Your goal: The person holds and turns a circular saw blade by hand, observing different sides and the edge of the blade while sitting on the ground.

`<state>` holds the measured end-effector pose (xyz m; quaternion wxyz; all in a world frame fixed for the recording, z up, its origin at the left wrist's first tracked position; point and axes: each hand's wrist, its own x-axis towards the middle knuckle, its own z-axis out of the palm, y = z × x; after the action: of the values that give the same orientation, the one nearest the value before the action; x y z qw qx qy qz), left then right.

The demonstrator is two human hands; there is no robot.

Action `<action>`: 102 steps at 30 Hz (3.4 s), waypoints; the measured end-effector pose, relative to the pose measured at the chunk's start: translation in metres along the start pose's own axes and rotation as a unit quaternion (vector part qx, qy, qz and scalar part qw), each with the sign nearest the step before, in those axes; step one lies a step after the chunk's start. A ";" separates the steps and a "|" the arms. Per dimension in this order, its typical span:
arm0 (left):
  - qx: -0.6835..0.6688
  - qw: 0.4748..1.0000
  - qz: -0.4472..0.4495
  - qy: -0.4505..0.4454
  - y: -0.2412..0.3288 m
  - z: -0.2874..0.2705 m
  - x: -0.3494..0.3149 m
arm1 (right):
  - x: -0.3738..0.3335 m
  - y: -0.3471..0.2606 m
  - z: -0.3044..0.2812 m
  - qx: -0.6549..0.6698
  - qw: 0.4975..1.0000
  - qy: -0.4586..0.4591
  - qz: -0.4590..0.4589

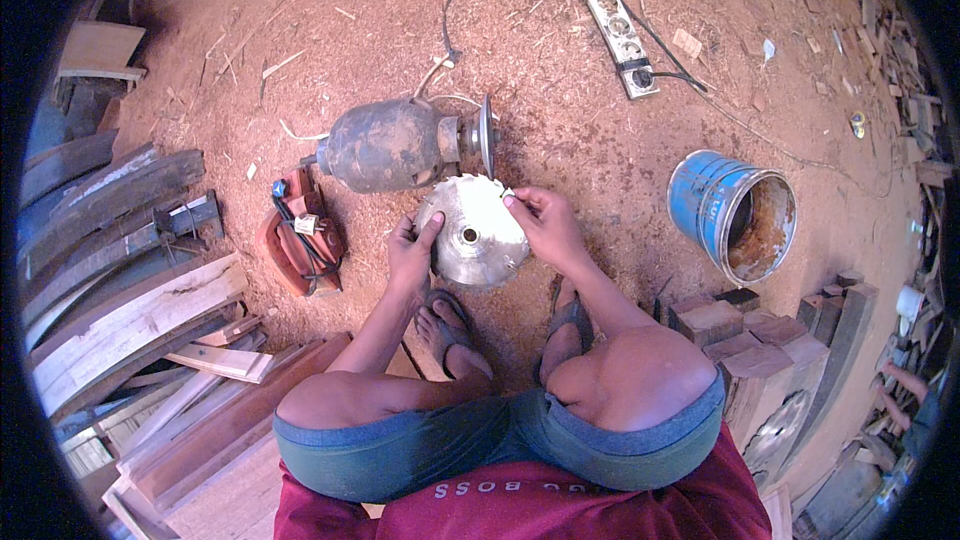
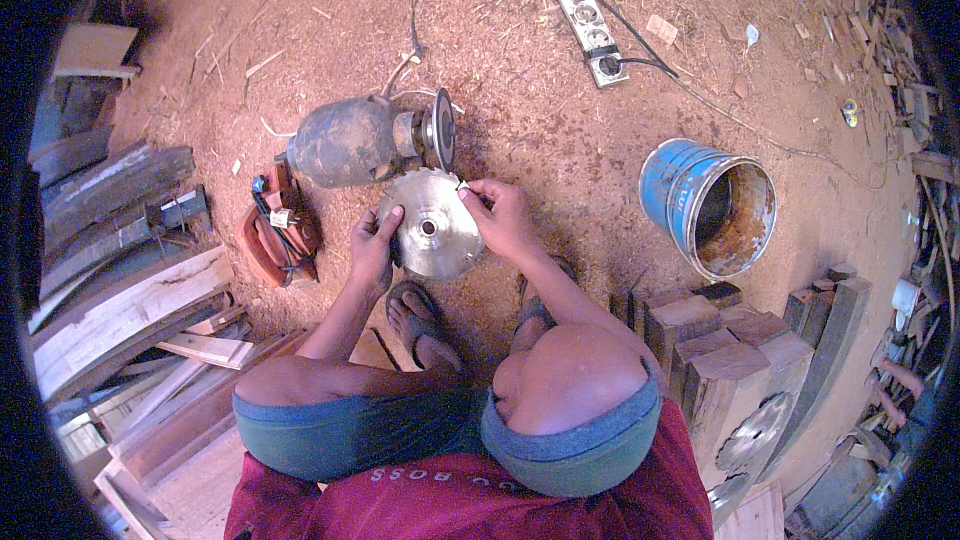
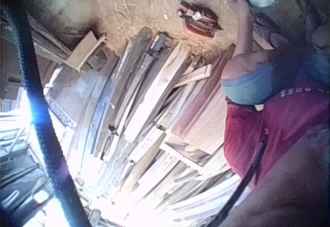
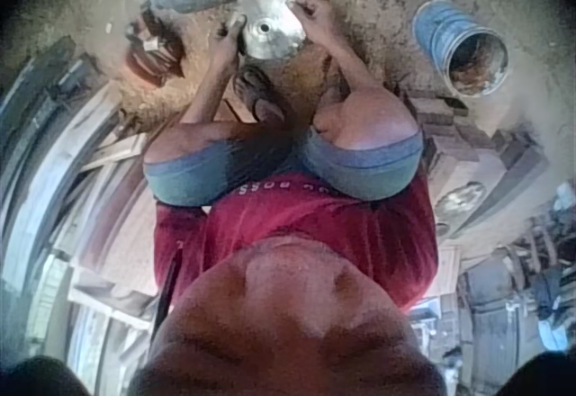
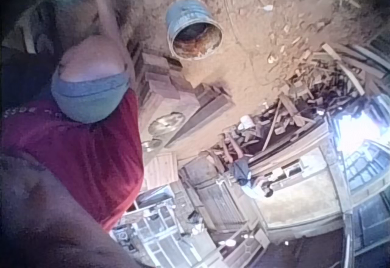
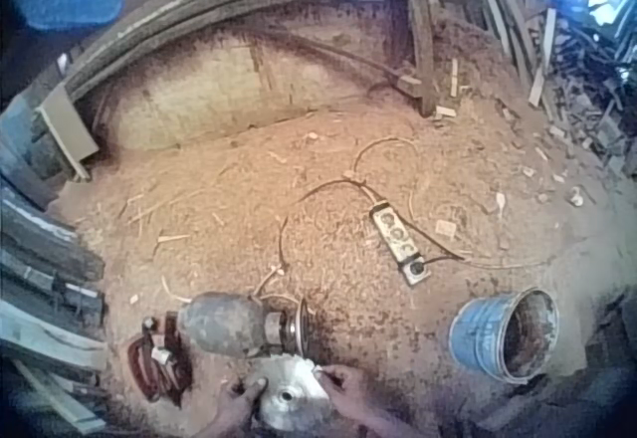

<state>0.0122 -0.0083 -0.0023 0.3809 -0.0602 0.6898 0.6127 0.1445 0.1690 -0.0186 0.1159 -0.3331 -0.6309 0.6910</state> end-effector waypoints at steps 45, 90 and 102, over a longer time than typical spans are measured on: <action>0.108 0.972 0.126 -0.168 0.069 -0.011 -0.033 | -0.028 -0.073 -0.018 0.009 0.994 -0.061 -0.091; 0.081 0.989 0.091 -0.084 0.047 -0.003 -0.021 | -0.016 -0.038 -0.004 0.056 0.998 0.000 -0.029; 0.048 0.993 0.040 -0.101 0.038 -0.012 -0.015 | -0.011 -0.051 -0.012 -0.189 0.939 -0.051 -0.283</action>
<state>-0.0038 -0.0160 0.0366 0.4268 0.0481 0.6783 0.5961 0.1475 0.1813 0.0334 0.2091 -0.1207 -0.8234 0.5135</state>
